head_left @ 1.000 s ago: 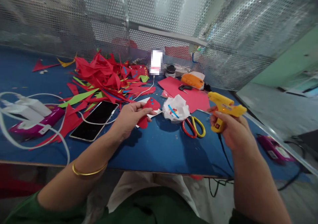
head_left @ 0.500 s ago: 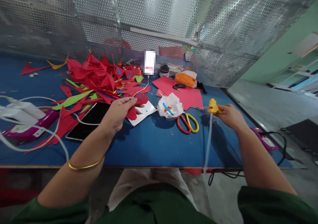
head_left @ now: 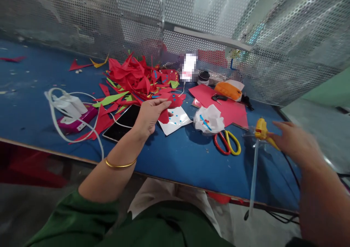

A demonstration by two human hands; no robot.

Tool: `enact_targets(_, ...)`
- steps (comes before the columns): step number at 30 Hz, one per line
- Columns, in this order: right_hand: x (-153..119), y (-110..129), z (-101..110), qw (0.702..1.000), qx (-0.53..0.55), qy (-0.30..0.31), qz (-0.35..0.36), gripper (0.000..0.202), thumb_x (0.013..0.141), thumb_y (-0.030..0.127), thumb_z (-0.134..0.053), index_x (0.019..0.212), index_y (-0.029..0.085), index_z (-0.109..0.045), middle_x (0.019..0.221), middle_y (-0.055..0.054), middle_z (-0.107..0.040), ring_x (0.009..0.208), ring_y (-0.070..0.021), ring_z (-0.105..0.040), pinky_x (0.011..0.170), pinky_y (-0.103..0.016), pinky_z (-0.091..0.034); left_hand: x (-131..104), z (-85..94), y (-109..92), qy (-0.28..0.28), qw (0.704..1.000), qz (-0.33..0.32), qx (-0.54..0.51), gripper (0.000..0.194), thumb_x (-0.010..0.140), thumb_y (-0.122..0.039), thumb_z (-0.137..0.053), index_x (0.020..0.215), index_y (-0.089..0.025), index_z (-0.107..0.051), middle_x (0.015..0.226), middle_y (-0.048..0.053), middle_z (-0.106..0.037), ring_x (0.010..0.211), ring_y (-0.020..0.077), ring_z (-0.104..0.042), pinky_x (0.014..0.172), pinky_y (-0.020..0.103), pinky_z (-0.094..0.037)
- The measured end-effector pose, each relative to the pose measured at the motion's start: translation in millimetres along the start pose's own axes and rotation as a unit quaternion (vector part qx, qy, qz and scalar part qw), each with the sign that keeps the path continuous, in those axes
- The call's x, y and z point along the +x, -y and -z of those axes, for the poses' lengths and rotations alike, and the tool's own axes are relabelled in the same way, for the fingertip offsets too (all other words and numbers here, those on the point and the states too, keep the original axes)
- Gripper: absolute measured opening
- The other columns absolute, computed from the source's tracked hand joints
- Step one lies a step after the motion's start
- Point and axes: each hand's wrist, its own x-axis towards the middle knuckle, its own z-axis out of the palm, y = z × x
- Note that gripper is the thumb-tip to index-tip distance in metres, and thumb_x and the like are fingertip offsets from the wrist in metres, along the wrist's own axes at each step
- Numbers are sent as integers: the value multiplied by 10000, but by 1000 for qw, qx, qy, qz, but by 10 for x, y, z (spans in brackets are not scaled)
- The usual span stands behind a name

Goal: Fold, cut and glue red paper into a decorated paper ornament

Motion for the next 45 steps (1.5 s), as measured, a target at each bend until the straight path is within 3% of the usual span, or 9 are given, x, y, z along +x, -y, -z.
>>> enact_targets(6, -37, 1405, 424, 935, 280, -34, 213, 160, 893, 301, -610, 919, 258, -762, 985, -60, -748, 893, -226, -674, 790, -339, -462, 34, -2, 18, -31, 999, 3, -21, 59, 802, -188, -731, 822, -133, -741, 730, 42, -740, 513, 99, -638, 517, 206, -491)
enact_targets(13, 330, 2493, -123, 912, 178, 170, 327, 162, 803, 90, -668, 739, 210, -757, 868, -72, -755, 824, -223, -657, 833, -371, -378, 62, 9, 45, -47, 998, 0, -45, 60, 834, -177, -697, 791, -139, -714, 582, -6, -668, 480, 108, -606, 506, 228, -484)
enact_targets(20, 410, 2483, -184, 919, 207, 166, 292, 115, 774, 130, -690, 710, 219, -725, 824, -46, -734, 744, -185, -632, 741, -341, -409, 34, 7, 9, -48, 998, 5, -44, 61, 848, -195, -690, 807, -152, -705, 579, -2, -660, 499, 108, -626, 476, 204, -433)
enact_targets(23, 408, 2385, -50, 902, 358, 142, 192, 78, 806, 205, -650, 845, 209, -718, 791, -30, -709, 671, -152, -612, 645, -301, -438, 22, 7, 19, -37, 997, 11, -63, 68, 837, -182, -692, 783, -142, -702, 561, -2, -654, 502, 113, -634, 482, 200, -446)
enact_targets(27, 369, 2369, 101, 742, 648, 171, -8, 219, 773, 297, -712, 953, 180, -672, 729, 2, -675, 568, -113, -604, 545, -251, -470, 3, -5, 37, -19, 997, 20, -78, 71, 812, -184, -697, 758, -138, -707, 615, 10, -684, 513, 126, -643, 442, 203, -438)
enact_targets(33, 173, 2578, 181, 604, 678, 418, -5, 311, 682, 296, -833, 934, 163, -707, 845, -37, -728, 630, -109, -666, 594, -231, -549, -44, -39, 38, -15, 996, 16, -91, 124, 716, -244, -795, 753, -149, -726, 615, -10, -686, 481, 108, -612, 462, 206, -457)
enact_targets(39, 122, 2594, 125, 651, 647, 390, 65, 423, 739, 546, -754, 603, 180, -590, 442, 96, -395, 357, -42, -321, 360, -182, -273, 3, -17, 46, -32, 997, 9, -70, 147, 728, -256, -812, 741, -144, -718, 588, -27, -657, 440, 94, -591, 435, 198, -416)
enact_targets(44, 502, 2145, 208, 670, 691, 271, 26, 437, 825, 507, -643, 578, 240, -401, 474, 131, -218, 371, -55, -179, 381, -204, -221, 19, -7, 42, -49, 997, 22, -63, 114, 836, -211, -724, 745, -147, -697, 559, -24, -634, 444, 104, -615, 441, 200, -414)
enact_targets(45, 609, 2010, 223, 714, 667, 211, 25, 431, 868, 497, -587, 578, 251, -384, 475, 128, -208, 373, -71, -183, 385, -216, -238, 18, -11, 40, -51, 996, 21, -64, 118, 837, -205, -724, 740, -147, -692, 550, -26, -627, 448, 105, -619, 444, 198, -415)
